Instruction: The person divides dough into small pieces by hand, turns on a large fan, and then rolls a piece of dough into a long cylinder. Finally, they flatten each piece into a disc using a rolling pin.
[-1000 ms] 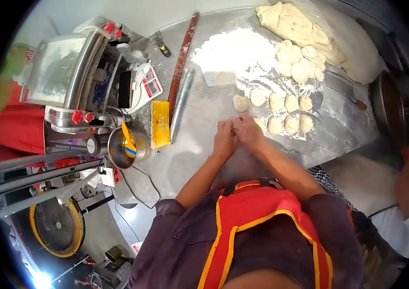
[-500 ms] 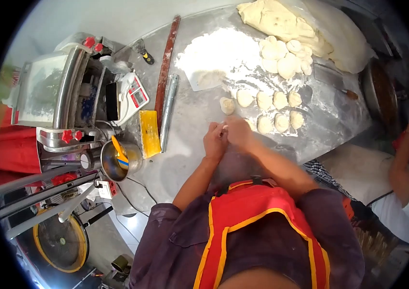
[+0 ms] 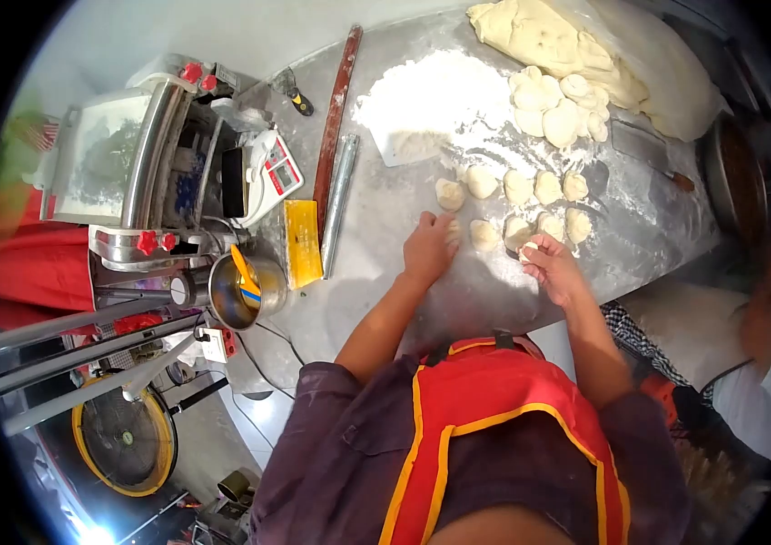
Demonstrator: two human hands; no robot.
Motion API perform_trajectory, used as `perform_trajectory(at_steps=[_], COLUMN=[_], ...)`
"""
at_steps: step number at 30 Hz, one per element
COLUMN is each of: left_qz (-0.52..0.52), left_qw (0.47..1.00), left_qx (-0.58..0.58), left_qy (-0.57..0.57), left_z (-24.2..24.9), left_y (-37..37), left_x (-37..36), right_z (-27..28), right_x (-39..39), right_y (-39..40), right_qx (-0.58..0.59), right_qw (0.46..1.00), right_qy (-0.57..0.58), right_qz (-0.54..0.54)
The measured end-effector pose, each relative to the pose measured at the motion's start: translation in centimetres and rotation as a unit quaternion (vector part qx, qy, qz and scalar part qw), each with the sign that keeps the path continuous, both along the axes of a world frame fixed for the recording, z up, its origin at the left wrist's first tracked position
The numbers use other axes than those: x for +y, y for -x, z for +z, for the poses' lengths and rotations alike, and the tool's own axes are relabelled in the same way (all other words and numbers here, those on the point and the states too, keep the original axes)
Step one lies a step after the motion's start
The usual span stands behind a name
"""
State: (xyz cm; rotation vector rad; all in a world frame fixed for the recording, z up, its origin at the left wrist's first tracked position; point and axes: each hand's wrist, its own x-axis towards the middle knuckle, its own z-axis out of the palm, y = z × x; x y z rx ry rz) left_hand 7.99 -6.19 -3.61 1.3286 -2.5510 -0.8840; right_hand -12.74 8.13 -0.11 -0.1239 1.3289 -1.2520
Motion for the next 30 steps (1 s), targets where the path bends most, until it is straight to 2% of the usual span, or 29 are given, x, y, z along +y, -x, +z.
perform_trajectory(at_steps=[1,2,3,6,9,12,15,21,23,24,27,30], left_qz=[0.052,0.103,0.152,0.197,0.231,0.237,0.285,0.304,0.194,0.130,0.077,-0.030], left_qw=[0.986,0.946,0.881,0.724,0.674,0.690,0.680,0.712,0.877,0.935,0.994,0.995], left_qx=[0.075,0.147,0.214,0.396,0.428,0.407,0.403,0.388,0.280,0.221,0.065,-0.002], left_qy=[-0.137,-0.270,-0.394,-0.530,-0.557,-0.550,-0.541,-0.501,-0.338,-0.246,-0.032,0.100], left_z=[0.0,0.4,0.8,1.7,3.7,2.3,1.0,-0.6,0.7,1.5,2.3,0.9], left_y=[0.0,-0.3,-0.5,-0.9,-0.2,0.1,0.6,0.4,0.0,0.1,1.0,0.9], left_x=[-0.6,-1.3,-1.7,-2.3,-1.5,-1.1,-0.9,-0.9,-1.1,-1.0,0.0,0.7], right_z=[0.0,0.1,0.3,-0.6,-0.8,-0.6,-0.3,-1.5,-1.8,-1.8,-2.0,-2.0], right_x=[0.2,0.3,0.4,0.8,1.2,1.4,1.5,2.2,2.6,2.5,2.7,2.6], right_y=[-0.2,-0.4,-0.6,-1.0,-1.2,-1.4,-1.7,-2.0,-2.0,-2.1,-2.2,-2.3], right_qx=[-0.010,-0.007,-0.005,-0.009,-0.014,-0.020,-0.017,-0.027,-0.030,-0.031,-0.028,-0.016], right_qw=[1.000,1.000,1.000,1.000,0.999,0.999,0.999,0.999,0.999,0.999,0.998,0.998], right_qy=[0.005,0.001,-0.003,-0.005,-0.005,0.006,0.007,0.002,0.006,0.008,0.022,0.028], right_qz=[-0.013,-0.017,-0.022,-0.020,-0.031,-0.043,-0.043,-0.030,-0.033,-0.038,-0.045,-0.048])
